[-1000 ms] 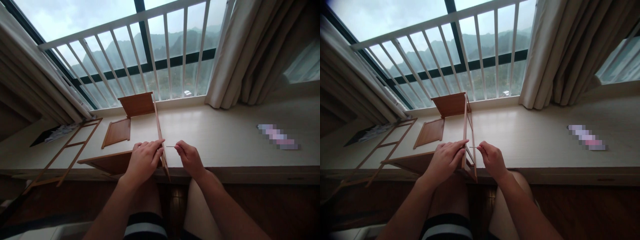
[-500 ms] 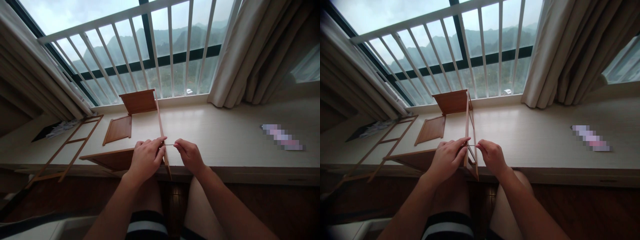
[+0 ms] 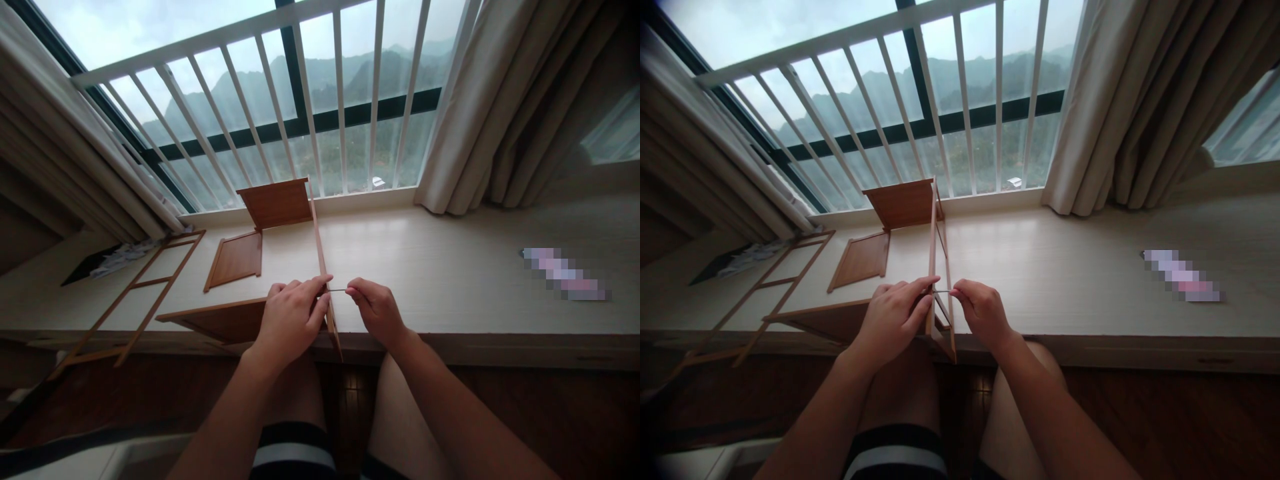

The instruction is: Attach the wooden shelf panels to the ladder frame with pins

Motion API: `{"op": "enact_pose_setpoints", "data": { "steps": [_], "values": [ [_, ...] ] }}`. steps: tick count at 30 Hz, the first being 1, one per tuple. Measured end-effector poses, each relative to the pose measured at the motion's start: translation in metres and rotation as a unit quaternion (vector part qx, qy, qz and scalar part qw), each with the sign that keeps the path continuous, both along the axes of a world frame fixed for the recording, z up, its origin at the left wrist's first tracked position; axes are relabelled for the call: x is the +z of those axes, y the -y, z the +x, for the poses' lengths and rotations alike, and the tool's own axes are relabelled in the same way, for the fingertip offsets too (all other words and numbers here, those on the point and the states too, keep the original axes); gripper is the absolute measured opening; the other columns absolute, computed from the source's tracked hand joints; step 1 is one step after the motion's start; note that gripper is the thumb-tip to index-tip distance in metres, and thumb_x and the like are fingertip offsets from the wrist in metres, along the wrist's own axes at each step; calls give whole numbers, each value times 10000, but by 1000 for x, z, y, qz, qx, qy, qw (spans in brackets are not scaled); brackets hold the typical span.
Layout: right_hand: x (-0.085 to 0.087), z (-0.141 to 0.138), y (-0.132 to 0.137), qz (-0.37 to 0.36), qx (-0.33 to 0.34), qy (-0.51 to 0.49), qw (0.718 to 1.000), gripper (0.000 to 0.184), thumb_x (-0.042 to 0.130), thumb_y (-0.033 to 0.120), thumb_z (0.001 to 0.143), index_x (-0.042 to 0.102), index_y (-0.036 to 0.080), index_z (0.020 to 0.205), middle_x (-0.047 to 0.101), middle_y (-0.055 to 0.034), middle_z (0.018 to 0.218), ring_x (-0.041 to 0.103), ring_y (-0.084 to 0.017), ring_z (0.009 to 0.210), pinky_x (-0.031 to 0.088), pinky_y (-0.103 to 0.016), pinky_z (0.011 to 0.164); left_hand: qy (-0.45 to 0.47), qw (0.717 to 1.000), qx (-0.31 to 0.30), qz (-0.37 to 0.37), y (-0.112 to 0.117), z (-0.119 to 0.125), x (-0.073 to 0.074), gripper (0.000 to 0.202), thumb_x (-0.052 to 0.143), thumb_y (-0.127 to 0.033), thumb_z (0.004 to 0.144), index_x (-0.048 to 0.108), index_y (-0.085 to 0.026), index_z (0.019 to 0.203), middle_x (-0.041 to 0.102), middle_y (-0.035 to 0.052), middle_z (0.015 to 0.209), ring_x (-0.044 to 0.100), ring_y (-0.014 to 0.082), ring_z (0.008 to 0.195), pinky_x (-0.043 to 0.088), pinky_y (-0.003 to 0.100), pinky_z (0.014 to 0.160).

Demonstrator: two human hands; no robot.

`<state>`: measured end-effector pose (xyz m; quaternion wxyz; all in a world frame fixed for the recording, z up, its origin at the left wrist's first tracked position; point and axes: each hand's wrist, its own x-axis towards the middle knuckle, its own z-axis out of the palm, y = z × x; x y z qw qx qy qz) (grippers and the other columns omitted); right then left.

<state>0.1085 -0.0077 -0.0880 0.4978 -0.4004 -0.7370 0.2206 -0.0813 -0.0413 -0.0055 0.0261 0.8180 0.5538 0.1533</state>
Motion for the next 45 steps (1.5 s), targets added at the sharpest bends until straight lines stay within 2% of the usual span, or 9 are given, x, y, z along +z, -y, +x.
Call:
{"op": "enact_pose_setpoints", "data": {
  "steps": [7,12,19,26,35,37,41,43,45],
  "values": [
    [-9,0,-9,105,5,14,994,185,492,261,988,582,196,841,569,-26,722,517,-153,686,387,-286,685,13,1000,-2,-1,0,0,0,374,404,-380,1014,552,-314,1352,722,27,1128,621,220,1011,342,381,857],
    [-9,1,-12,98,25,1,995,190,488,275,991,596,194,857,606,-36,749,541,-152,700,401,-281,702,15,1000,-5,4,0,1,1,364,406,-374,1014,556,-320,1341,717,16,1155,627,215,1019,340,387,872],
    [10,6,-4,-62,10,45,997,374,441,419,1001,543,193,721,464,28,590,413,-113,554,304,-266,590,17,1000,-2,8,0,1,-1,360,412,-357,1011,555,-333,1341,724,7,1112,628,213,1008,331,385,864],
    [25,-3,6,-147,-25,7,989,438,471,451,964,499,185,616,443,31,527,394,-106,521,259,-269,539,15,1000,-1,11,1,1,-1,360,408,-364,1011,559,-322,1336,726,14,1080,628,213,981,327,385,861],
    [25,-6,-10,-333,37,-70,939,446,485,488,899,481,195,563,369,53,392,323,-97,388,228,-262,449,13,1000,-3,17,1,1,0,360,404,-372,1016,560,-327,1336,727,8,1075,627,207,975,328,382,843],
    [31,-5,-10,-324,29,-52,944,439,463,478,913,481,199,575,383,49,397,337,-103,394,234,-265,458,15,1000,-4,18,2,1,-1,361,399,-375,1018,562,-324,1336,728,10,1084,628,207,983,329,382,841],
    [41,-3,-4,-188,-63,1,980,436,446,458,948,482,193,603,478,18,520,421,-115,513,283,-268,533,19,1000,-5,22,1,1,-3,365,396,-374,1019,557,-325,1343,725,14,1114,627,211,1001,338,389,850],
    [36,-2,0,-172,-83,-4,981,439,425,477,964,496,195,635,482,18,536,434,-120,529,294,-267,543,26,999,-5,22,0,1,-3,361,411,-364,1013,560,-322,1339,728,16,1102,629,215,994,346,401,861],
    [20,-1,5,-200,-75,-34,976,445,398,509,975,509,198,676,483,26,530,444,-120,511,306,-260,531,57,998,-12,29,1,0,-2,340,449,-346,997,578,-303,1309,723,23,1114,625,217,1013,362,411,896]
  ]
}}
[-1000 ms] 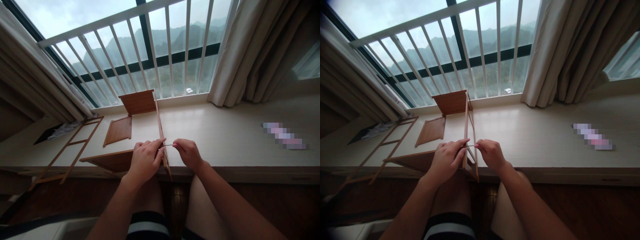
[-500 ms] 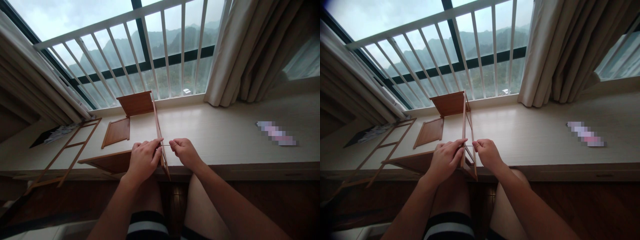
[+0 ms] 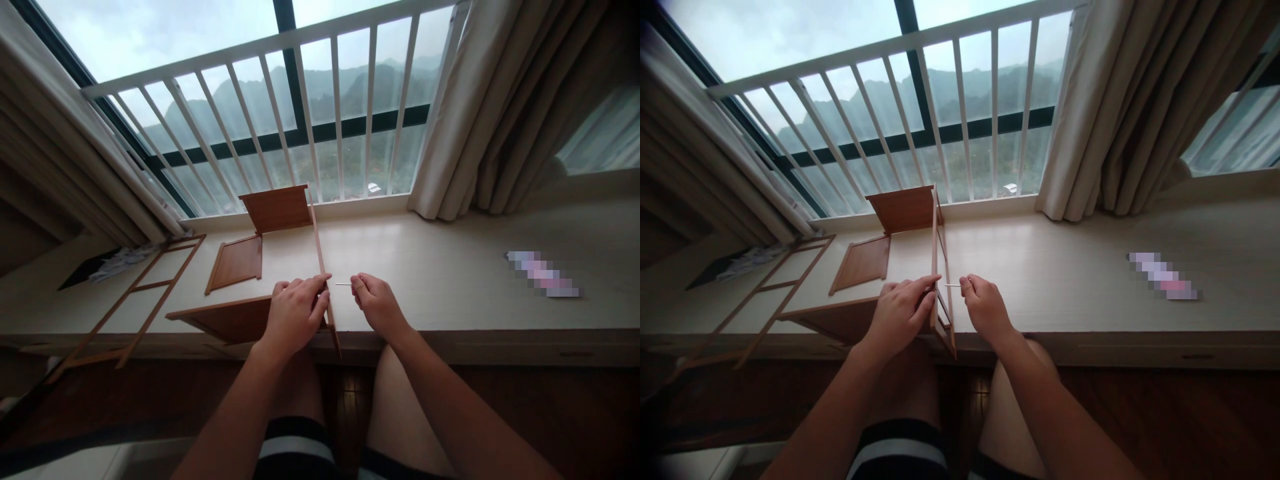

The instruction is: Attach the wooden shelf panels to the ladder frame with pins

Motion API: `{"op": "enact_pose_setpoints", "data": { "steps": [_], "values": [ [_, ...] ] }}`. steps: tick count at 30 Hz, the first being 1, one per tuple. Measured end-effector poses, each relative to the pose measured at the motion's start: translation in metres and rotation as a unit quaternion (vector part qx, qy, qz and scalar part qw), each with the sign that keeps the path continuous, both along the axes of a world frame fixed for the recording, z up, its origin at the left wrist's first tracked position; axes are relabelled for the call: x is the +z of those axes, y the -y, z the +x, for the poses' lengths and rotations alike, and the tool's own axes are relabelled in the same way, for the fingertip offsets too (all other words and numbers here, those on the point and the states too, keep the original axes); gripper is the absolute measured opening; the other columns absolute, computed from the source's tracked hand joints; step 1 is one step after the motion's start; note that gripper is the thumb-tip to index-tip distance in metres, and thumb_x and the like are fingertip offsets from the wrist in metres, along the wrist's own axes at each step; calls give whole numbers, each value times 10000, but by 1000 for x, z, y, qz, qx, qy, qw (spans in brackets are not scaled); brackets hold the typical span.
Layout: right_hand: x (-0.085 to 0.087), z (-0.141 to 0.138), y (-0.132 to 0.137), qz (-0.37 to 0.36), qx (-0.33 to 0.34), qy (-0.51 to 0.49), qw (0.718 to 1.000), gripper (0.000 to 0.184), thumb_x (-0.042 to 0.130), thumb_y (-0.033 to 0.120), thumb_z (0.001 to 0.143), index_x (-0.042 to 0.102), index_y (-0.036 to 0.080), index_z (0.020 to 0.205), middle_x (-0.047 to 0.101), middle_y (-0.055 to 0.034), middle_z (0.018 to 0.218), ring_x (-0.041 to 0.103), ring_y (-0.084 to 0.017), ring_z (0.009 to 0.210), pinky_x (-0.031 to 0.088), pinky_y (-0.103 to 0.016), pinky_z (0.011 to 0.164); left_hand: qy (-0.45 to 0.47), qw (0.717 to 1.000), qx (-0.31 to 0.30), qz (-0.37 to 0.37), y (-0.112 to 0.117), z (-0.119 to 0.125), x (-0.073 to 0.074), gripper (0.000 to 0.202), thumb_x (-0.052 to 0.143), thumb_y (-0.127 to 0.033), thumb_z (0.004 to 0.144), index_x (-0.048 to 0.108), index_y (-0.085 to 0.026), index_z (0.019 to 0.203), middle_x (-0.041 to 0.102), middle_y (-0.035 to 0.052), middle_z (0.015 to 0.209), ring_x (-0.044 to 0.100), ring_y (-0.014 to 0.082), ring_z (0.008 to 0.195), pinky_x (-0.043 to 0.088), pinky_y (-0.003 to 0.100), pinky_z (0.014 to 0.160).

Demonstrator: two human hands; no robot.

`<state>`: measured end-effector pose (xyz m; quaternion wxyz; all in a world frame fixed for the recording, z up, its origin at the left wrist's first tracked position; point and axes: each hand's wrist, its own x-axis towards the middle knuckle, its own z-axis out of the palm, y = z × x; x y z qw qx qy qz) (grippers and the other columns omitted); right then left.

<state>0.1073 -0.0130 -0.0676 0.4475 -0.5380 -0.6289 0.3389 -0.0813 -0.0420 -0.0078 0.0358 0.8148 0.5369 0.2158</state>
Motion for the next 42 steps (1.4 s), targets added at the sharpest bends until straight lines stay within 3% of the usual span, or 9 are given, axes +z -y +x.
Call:
{"op": "enact_pose_setpoints", "data": {
  "steps": [5,9,11,14,16,21,28,33,42],
  "values": [
    [-73,-5,22,-66,-1,-95,993,393,394,520,966,491,206,749,523,25,586,485,-123,536,376,-241,527,234,963,-1,133,23,-11,-15,168,494,-268,959,648,-234,1017,672,69,1105,592,217,1087,441,400,982],
    [-128,-9,45,-142,-54,-231,961,343,408,535,920,514,210,888,575,-3,714,507,-138,548,398,-247,451,452,883,74,99,54,-15,-66,130,514,-262,939,616,-217,873,627,54,958,601,199,942,496,361,858],
    [-145,-8,51,-151,-77,-259,951,284,446,478,874,525,210,921,588,-14,755,527,-148,581,422,-256,458,563,814,140,-10,65,-14,-102,109,544,-268,911,607,-205,847,601,28,850,585,166,816,494,310,768],
    [-158,-2,53,-162,-89,-241,953,164,450,330,771,529,211,852,567,-2,735,528,-145,597,427,-254,477,734,608,239,-185,70,-13,-156,106,628,-227,796,591,-188,888,604,10,802,584,128,683,461,238,600],
    [-161,1,50,-173,-80,-215,958,138,445,275,701,522,211,794,503,30,648,469,-127,529,379,-241,454,777,506,263,-267,66,-15,-181,224,647,-164,743,586,-186,957,649,29,858,624,132,687,480,237,595],
    [-168,-6,50,-194,-38,-165,966,140,471,260,644,527,210,762,438,60,543,371,-116,455,288,-240,439,848,388,243,-266,45,-25,-206,189,591,-101,792,557,-194,953,681,59,915,694,172,795,561,303,698],
    [-168,-27,72,-164,50,-137,976,538,577,242,663,496,208,1193,660,-5,795,637,-223,812,491,-326,711,872,357,222,-250,42,-41,-214,169,610,-116,792,549,-206,922,675,50,894,717,195,844,581,346,777],
    [-164,-38,75,-170,87,-112,975,823,726,431,726,363,170,1418,694,-105,1049,666,-278,976,528,-374,804,871,351,201,-278,44,-47,-217,156,617,-157,803,557,-190,942,690,88,950,722,217,885,578,362,806],
    [-168,-47,73,-104,67,2,992,694,558,493,848,479,117,1426,708,-150,1167,659,-330,1087,525,-451,939,833,378,129,-382,52,-25,-226,269,685,-94,763,612,-134,1018,722,140,987,723,249,874,552,355,779]
  ]
}}
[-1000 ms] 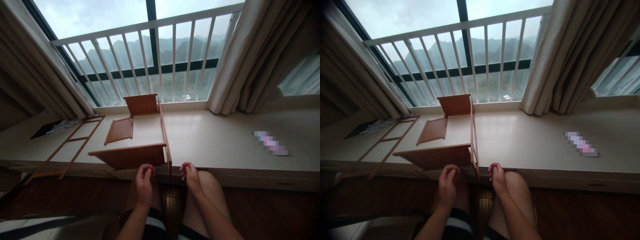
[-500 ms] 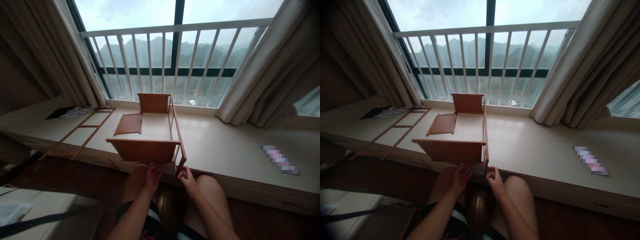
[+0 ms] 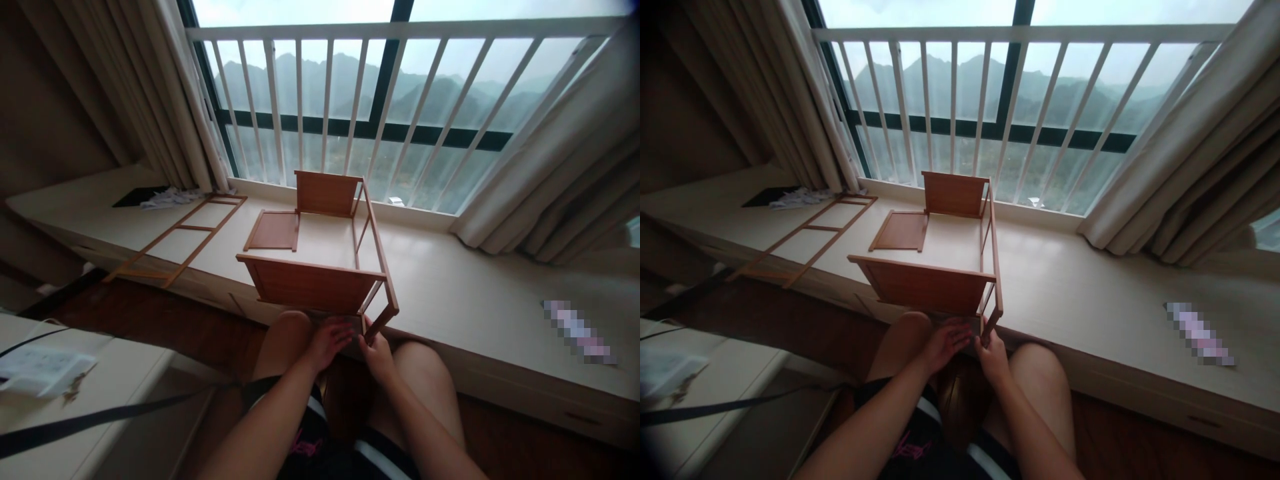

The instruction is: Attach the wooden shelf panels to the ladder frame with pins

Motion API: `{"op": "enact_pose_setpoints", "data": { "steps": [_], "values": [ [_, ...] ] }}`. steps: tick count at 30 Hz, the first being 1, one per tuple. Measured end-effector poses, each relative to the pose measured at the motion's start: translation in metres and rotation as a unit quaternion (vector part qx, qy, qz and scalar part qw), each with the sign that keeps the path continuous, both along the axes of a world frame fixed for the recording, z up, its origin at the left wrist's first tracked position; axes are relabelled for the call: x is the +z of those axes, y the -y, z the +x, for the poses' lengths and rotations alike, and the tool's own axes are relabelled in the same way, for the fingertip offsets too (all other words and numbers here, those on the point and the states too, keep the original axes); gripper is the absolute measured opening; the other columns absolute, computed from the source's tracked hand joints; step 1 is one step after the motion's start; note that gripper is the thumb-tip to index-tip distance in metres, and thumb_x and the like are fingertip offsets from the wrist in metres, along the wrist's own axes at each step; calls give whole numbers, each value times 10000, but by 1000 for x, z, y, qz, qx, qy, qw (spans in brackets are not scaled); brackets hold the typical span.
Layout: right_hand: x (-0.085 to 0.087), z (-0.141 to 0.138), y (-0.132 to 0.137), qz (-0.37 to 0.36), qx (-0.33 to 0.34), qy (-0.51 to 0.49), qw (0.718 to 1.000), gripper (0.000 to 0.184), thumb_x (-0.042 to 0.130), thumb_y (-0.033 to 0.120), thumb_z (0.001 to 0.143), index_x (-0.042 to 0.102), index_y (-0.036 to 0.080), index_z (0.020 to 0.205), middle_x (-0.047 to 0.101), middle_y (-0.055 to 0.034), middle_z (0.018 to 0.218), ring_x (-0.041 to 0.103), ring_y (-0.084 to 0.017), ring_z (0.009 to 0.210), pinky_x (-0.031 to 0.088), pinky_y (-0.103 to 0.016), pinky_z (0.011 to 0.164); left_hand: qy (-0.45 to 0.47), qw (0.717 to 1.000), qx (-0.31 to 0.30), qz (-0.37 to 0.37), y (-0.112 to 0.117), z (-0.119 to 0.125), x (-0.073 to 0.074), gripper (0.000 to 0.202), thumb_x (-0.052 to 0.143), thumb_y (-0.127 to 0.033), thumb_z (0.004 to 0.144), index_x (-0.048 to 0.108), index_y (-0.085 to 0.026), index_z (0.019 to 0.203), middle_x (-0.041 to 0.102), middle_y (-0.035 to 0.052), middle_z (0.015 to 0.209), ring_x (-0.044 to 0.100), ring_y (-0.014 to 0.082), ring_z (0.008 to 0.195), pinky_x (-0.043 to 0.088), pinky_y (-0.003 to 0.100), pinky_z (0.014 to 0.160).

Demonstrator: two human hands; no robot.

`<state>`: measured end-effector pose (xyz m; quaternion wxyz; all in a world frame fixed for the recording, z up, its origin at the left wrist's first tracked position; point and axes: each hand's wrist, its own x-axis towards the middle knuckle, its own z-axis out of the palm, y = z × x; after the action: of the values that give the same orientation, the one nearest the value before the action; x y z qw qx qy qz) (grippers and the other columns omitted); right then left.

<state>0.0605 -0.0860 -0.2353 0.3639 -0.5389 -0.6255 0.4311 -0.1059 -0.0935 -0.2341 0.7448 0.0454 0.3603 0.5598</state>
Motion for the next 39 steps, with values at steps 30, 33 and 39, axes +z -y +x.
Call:
{"op": "enact_pose_setpoints", "data": {
  "steps": [30,33,39],
  "values": [
    [-6,7,9,-5,-13,55,998,693,482,358,847,404,130,1497,674,-147,1243,625,-297,1182,463,-420,1038,-74,996,5,59,3,57,-32,483,829,-424,651,592,-194,1003,674,33,983,640,135,775,488,241,639],
    [-17,11,8,-1,-8,52,999,749,491,442,852,341,158,1529,640,-140,1295,609,-294,1202,449,-420,1050,-112,993,-8,29,13,58,-28,446,782,-406,670,595,-193,1014,656,19,914,629,138,721,470,243,591],
    [-24,16,1,-21,-8,92,996,794,474,578,840,354,186,1521,622,-130,1289,596,-331,1197,434,-444,1049,-184,983,-8,-23,25,47,-13,242,670,-329,740,614,-167,910,654,22,796,555,101,535,363,211,480]
  ]
}}
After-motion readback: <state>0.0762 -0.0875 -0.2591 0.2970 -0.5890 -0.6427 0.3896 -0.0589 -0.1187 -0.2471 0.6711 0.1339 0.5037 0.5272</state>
